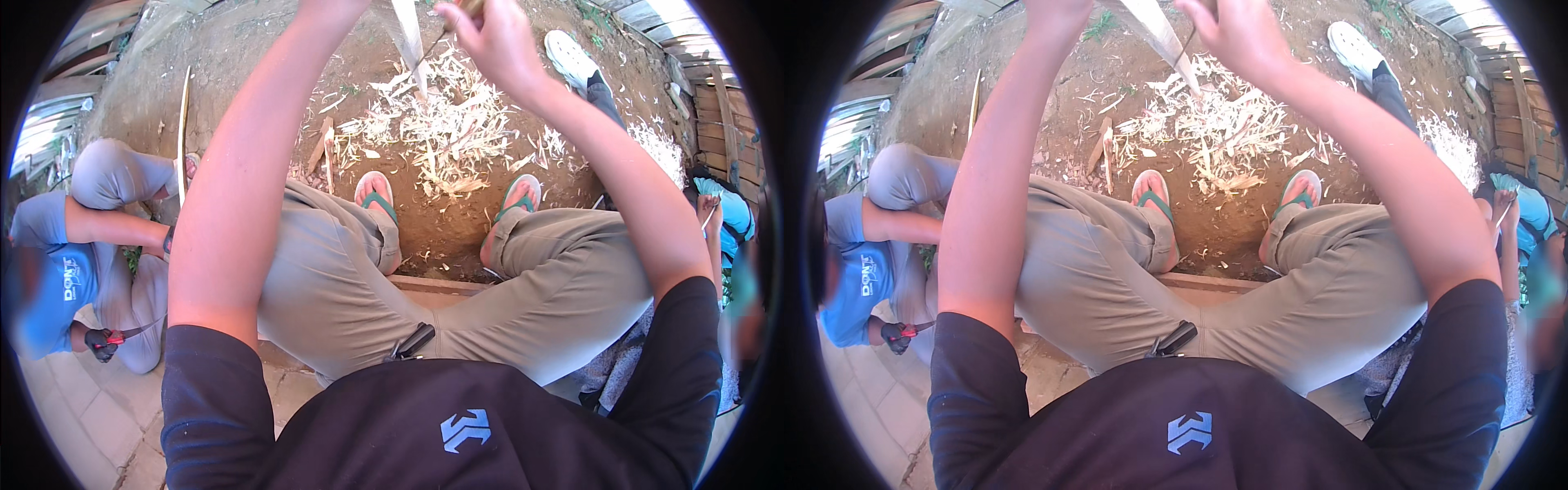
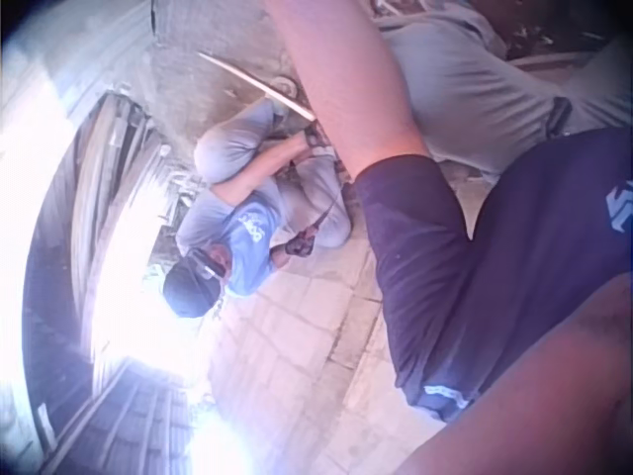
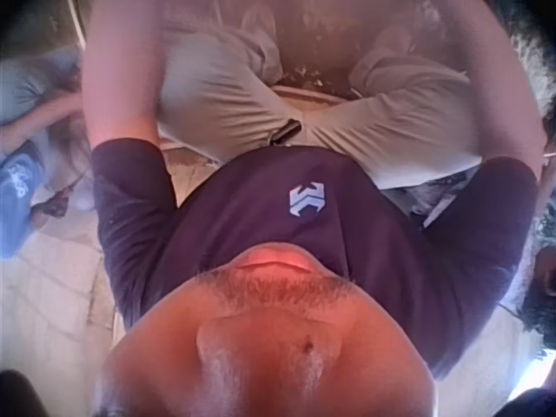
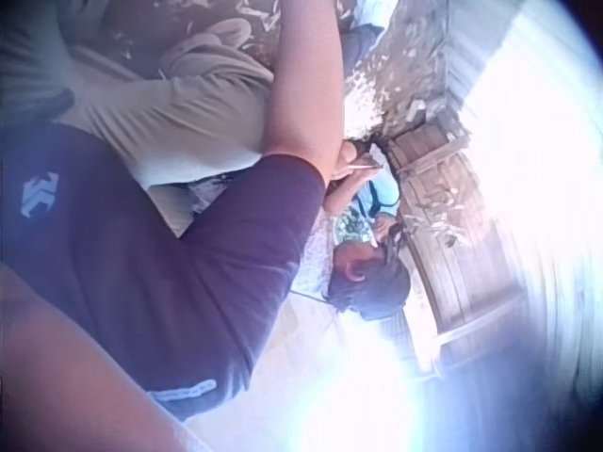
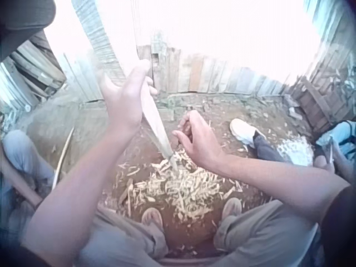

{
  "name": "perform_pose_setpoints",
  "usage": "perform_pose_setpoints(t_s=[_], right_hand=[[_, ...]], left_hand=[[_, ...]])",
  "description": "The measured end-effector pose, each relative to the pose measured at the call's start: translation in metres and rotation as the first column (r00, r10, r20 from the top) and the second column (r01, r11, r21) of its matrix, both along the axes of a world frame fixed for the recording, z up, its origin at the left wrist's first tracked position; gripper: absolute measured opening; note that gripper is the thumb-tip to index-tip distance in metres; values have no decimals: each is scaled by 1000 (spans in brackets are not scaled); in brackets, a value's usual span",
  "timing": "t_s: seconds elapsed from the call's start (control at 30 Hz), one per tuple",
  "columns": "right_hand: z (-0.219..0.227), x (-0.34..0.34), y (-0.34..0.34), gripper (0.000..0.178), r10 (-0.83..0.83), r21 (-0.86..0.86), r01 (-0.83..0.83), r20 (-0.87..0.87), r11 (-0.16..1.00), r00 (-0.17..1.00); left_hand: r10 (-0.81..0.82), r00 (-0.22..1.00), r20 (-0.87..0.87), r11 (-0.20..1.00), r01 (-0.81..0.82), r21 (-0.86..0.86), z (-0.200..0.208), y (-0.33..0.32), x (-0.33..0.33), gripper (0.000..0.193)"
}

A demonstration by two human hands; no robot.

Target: The person sits on the ground and uses a chisel to carve a long, tapered piece of light-colored wood. They hold the wood with their left hand and repeatedly scrape the surface with the chisel in their right hand, creating wood shavings. Another person is visible in the background using a hand saw.

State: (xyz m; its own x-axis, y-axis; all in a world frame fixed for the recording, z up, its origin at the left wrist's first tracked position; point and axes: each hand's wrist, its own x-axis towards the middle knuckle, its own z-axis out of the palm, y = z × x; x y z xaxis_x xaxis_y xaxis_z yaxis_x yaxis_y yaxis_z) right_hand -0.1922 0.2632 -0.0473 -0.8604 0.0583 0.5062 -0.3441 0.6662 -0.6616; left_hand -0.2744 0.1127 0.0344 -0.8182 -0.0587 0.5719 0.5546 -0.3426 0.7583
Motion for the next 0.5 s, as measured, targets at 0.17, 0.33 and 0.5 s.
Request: perform_pose_setpoints(t_s=[0.17,0.33,0.5], right_hand=[[-11,4,-2,25,-9,-44,12,87,999,996],[1,0,7,26,-41,15,41,-23,999,999],[-8,-2,5,26,29,66,-27,-37,997,999]], left_hand=[[-20,1000,-23,999,20,-26,0,1,7,26],[-340,851,399,920,213,329,23,-2,19,24],[-54,998,-30,997,52,-64,2,-4,8,26]])
